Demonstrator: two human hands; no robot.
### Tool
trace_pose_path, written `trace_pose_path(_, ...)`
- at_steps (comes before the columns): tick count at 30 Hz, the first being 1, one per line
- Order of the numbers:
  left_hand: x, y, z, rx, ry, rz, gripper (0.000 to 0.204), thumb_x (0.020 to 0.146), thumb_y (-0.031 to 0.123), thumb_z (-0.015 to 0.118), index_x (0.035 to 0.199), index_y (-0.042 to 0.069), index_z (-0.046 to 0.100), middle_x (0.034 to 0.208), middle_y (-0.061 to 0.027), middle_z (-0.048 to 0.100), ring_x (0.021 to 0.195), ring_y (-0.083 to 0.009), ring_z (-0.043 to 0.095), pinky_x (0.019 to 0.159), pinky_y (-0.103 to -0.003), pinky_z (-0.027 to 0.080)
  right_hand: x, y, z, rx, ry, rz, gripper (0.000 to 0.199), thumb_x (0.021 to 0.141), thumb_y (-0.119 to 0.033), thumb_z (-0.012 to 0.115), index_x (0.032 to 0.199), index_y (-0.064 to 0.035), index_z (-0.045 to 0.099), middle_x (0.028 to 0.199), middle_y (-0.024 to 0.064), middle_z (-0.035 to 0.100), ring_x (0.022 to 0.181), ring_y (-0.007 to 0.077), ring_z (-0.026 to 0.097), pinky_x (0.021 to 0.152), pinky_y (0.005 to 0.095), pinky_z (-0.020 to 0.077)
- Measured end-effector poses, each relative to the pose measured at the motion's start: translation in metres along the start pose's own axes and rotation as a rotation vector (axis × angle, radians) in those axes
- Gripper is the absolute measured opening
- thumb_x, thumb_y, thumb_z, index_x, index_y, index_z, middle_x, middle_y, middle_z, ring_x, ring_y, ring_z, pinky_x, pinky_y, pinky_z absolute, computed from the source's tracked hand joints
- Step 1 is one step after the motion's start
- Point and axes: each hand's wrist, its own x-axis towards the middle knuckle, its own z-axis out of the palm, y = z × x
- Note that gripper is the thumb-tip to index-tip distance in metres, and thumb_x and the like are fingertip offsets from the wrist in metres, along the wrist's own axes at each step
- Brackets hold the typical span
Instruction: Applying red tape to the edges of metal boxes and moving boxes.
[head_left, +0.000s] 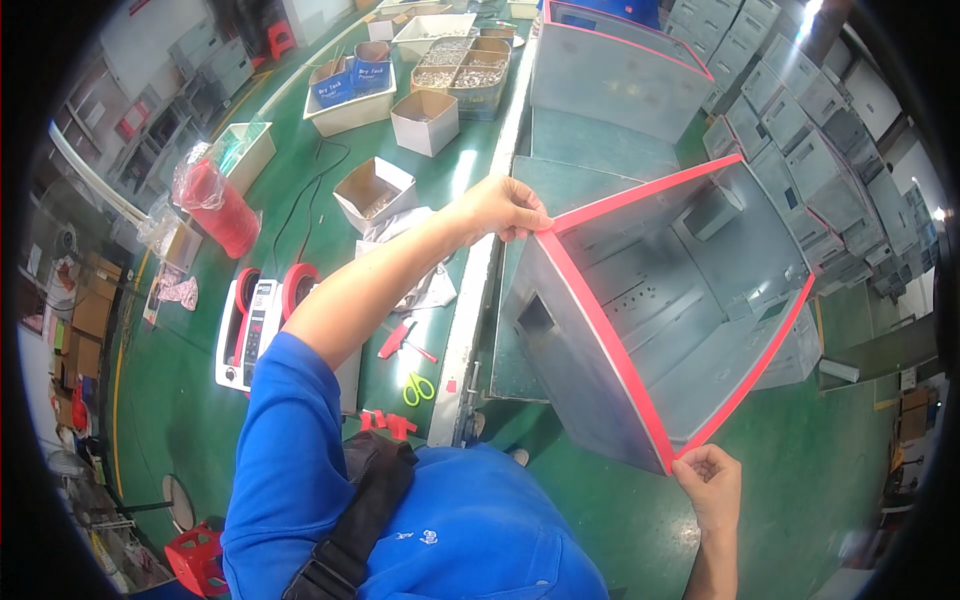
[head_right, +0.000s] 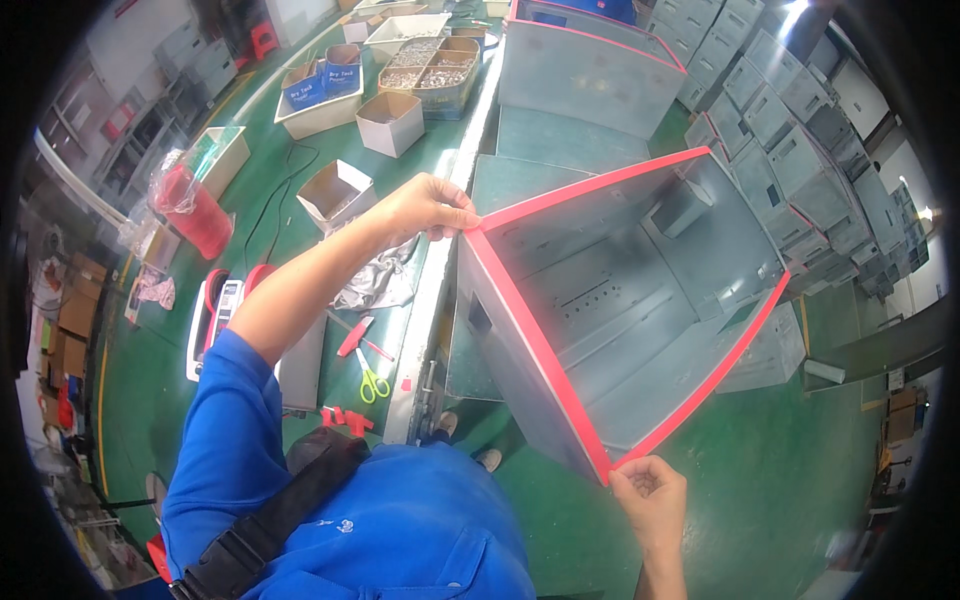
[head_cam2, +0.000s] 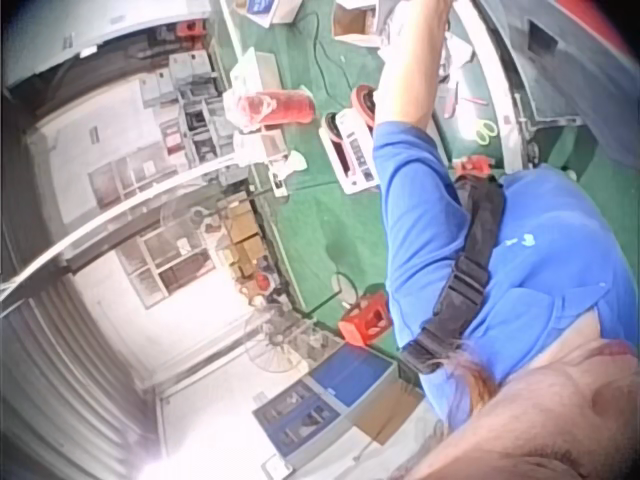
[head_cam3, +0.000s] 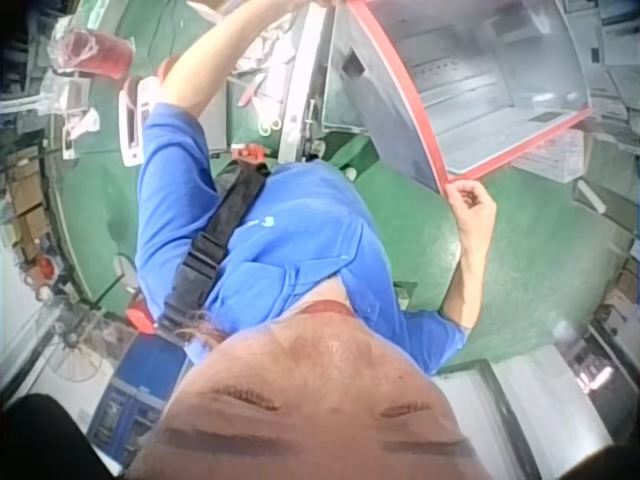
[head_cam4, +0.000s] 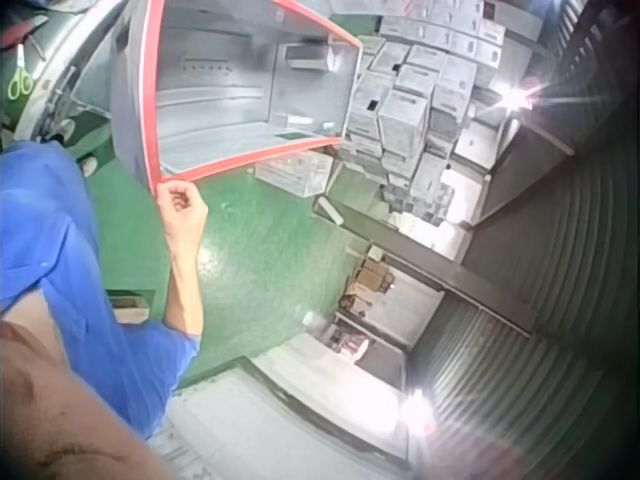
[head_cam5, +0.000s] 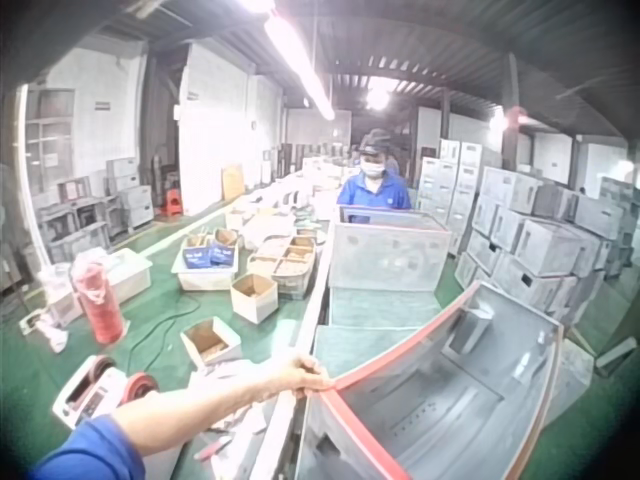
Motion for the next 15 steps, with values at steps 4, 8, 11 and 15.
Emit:
trace_pose_path(4,-0.003,0.001,0.002,0.023,0.027,0.034,0.013,0.074,0.015,0.069,0.076,0.003,0.065,0.066,-0.0021,0.06,0.055,-0.0066,0.051,0.047,-0.021,0.039,0.0,0.0,0.0,-0.004,-0.005,-0.001,0.009,0.072,-0.002,0.066,0.074,0.001,0.058,0.065,0.0002,0.057,0.057,0.0035,0.049,0.053,0.0169,0.0395)
trace_pose_path(8,-0.007,0.003,0.004,0.052,0.054,0.042,0.014,0.073,0.016,0.069,0.077,0.003,0.065,0.062,-0.0018,0.058,0.052,-0.007,0.051,0.045,-0.021,0.038,-0.001,0.0,0.001,0.002,0.001,-0.006,0.009,0.072,-0.002,0.066,0.074,0.0012,0.058,0.066,0.0001,0.057,0.057,0.0033,0.049,0.054,0.0169,0.0395)
trace_pose_path(11,-0.01,0.007,0.009,0.087,0.096,0.038,0.014,0.073,0.016,0.069,0.078,0.003,0.064,0.058,-0.0016,0.055,0.05,-0.0067,0.049,0.044,-0.02,0.036,-0.002,0.001,0.0,-0.01,0.0,-0.008,0.009,0.072,-0.002,0.066,0.074,0.0011,0.058,0.067,0.0007,0.058,0.059,0.0035,0.05,0.054,0.0173,0.0399)
trace_pose_path(15,-0.004,0.004,0.013,0.11,0.115,0.05,0.016,0.073,0.016,0.069,0.081,0.003,0.064,0.056,-0.0013,0.052,0.047,-0.006,0.046,0.042,-0.02,0.033,-0.004,0.003,0.0,-0.041,0.023,-0.047,0.008,0.073,-0.004,0.065,0.074,0.0004,0.059,0.067,0.0005,0.059,0.06,0.0037,0.052,0.055,0.0178,0.0407)
